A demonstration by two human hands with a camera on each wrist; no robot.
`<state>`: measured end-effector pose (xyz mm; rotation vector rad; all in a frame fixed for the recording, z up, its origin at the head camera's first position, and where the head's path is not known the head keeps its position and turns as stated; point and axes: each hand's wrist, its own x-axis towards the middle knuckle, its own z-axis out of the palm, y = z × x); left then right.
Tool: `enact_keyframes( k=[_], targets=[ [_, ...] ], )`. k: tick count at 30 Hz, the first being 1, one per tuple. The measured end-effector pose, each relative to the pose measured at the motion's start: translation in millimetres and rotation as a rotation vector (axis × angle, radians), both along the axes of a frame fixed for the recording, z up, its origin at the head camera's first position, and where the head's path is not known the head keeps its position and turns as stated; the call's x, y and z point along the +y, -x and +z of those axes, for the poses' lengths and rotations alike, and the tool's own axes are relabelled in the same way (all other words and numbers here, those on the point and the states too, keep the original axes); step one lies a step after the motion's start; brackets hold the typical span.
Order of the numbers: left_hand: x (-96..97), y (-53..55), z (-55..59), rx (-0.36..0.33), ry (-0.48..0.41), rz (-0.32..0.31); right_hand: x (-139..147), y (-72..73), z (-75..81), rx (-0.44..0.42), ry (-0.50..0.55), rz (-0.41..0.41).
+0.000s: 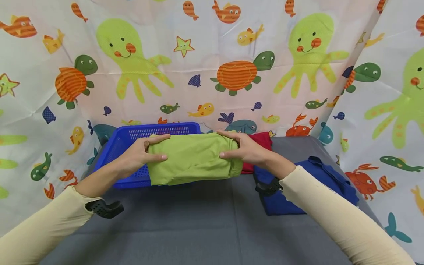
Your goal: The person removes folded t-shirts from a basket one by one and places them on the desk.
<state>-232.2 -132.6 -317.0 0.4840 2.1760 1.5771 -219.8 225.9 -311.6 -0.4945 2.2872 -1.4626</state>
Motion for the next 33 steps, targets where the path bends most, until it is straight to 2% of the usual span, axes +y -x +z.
enact_keyframes(
  k=[5, 9, 15, 26, 33],
  targets=[
    [11.2, -5.1, -4.7, -0.013, -0.022, -0.031, 13.3, -9.3, -5.0, 0.002, -0.016, -0.007],
    [21.3, -7.8, -8.5, -0.033, -0.026, -0.032, 23.4, -15.1, -11.1, 0.006, -0.002, -0.008],
    [34.2, -9.3, -20.8, -0.060, -0.032, -0.038, 35.6, -20.0, -24.3, 0.018, -0.014, -0.005],
    [54.8, -19.2, -36.8, -0.038, -0.038, -0.119, 60.2, -39.9, -36.0, 0.024, -0.070, -0.039],
    [67.5, -24.4, -49.7, -0.011, -0.046, -0.150, 73.9, -54.2, -45.5, -0.003, -0.082, -0.021]
  ],
)
